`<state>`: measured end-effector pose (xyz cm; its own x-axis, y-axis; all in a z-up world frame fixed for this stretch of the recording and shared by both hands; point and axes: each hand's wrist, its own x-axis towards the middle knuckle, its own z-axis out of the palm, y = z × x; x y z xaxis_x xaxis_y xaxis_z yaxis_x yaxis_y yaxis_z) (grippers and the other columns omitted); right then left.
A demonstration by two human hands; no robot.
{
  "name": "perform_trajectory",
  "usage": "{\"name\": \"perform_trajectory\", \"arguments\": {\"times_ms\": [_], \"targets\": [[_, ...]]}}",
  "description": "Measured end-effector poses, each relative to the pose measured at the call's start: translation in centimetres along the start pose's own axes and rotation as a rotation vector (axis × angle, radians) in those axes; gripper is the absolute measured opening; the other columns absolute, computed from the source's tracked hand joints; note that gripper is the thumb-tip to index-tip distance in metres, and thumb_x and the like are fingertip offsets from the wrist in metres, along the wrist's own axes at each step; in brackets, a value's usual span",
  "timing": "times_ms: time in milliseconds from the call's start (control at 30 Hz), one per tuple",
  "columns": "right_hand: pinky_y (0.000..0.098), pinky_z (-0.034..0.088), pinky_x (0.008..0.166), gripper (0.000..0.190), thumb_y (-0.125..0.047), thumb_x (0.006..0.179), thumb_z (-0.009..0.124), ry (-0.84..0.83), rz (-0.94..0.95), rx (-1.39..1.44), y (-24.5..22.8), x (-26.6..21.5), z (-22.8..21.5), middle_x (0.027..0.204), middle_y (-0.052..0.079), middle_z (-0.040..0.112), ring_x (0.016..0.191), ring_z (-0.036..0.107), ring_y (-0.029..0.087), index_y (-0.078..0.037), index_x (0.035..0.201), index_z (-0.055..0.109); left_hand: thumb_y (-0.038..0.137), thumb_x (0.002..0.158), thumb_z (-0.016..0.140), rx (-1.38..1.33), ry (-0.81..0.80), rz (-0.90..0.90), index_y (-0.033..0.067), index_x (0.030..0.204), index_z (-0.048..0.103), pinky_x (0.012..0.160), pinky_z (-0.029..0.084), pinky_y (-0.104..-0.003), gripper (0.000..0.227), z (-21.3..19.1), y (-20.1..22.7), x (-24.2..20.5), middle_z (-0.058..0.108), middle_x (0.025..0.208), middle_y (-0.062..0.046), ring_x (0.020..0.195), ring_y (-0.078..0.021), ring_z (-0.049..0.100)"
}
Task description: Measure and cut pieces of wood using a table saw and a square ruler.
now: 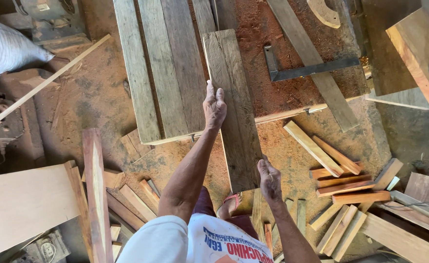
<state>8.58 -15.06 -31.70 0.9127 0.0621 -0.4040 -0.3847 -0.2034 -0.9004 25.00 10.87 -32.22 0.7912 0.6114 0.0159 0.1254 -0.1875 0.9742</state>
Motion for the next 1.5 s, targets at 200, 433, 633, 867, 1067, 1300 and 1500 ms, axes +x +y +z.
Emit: {"name": "perform_trajectory", "arguments": {"times_ms": [200,433,633,867,1067,1300,1500], "targets": [[0.0297,0.052,0.083,0.057,-0.045,0.106,0.055,0.036,0.056,-0.028,2.2,1.0,-0.1,0.097,0.009,0.071,0.094,0.06,0.012,0.006,0.13,0.068,0.026,0.106,0.055,0.004,0.001,-0.007,0.0012,0.157,0.037,0.111,0.044,-0.035,0.06,0.0,0.1,0.3,0.057,0.149,-0.025,0.138,-0.0325,0.057],[0.0225,0.051,0.088,0.06,-0.043,0.104,0.054,-0.006,-0.062,0.013,-2.2,0.2,0.4,0.111,0.005,0.074,0.102,0.062,0.009,0.006,0.138,0.06,0.025,0.105,0.056,0.006,0.011,-0.007,0.0013,0.157,0.038,0.11,0.045,-0.033,0.059,0.1,0.4,0.7,0.059,0.147,-0.025,0.136,-0.03,0.059],[0.0305,0.052,0.076,0.062,-0.037,0.112,0.056,0.036,0.236,-0.124,0.3,0.7,-0.1,0.099,0.054,0.057,0.085,0.055,0.021,0.007,0.156,0.053,0.025,0.105,0.056,-0.035,0.014,-0.014,0.0008,0.156,0.038,0.108,0.046,-0.033,0.059,0.4,-0.3,0.7,0.06,0.145,-0.024,0.134,-0.0294,0.06],[0.0269,0.051,0.104,0.062,-0.039,0.104,0.052,-0.022,0.02,0.081,1.9,1.5,-0.2,0.129,0.016,0.068,0.123,0.064,0.017,0.008,0.144,0.049,0.024,0.106,0.056,0.002,0.025,0.028,-0.0001,0.156,0.038,0.107,0.047,-0.034,0.058,0.3,-0.1,0.8,0.06,0.144,-0.026,0.133,-0.0309,0.061],[0.025,0.049,0.099,0.06,-0.037,0.105,0.054,-0.01,-0.002,0.091,0.3,2.2,0.3,0.125,0.016,0.07,0.113,0.062,0.015,0.009,0.144,0.053,0.025,0.105,0.056,-0.01,0.018,-0.009,0.0009,0.156,0.037,0.104,0.049,-0.034,0.059,0.5,0.2,1.6,0.063,0.14,-0.026,0.129,-0.0302,0.064],[0.0248,0.05,0.094,0.059,-0.039,0.104,0.055,-0.004,0.003,0.027,-1.0,2.5,0.7,0.121,0.012,0.073,0.108,0.062,0.013,0.008,0.141,0.057,0.024,0.104,0.056,-0.008,0.03,-0.007,0.0017,0.156,0.038,0.104,0.048,-0.033,0.059,0.8,0.6,2.4,0.063,0.14,-0.026,0.129,-0.0303,0.064],[0.0251,0.051,0.093,0.06,-0.039,0.105,0.055,0.013,0.03,0.004,-2.0,3.2,1.1,0.118,0.014,0.073,0.107,0.063,0.013,0.008,0.142,0.056,0.024,0.104,0.056,0.002,0.038,-0.032,0.0021,0.156,0.038,0.104,0.048,-0.033,0.059,0.8,1.2,3.2,0.065,0.137,-0.026,0.127,-0.0307,0.065]]}}
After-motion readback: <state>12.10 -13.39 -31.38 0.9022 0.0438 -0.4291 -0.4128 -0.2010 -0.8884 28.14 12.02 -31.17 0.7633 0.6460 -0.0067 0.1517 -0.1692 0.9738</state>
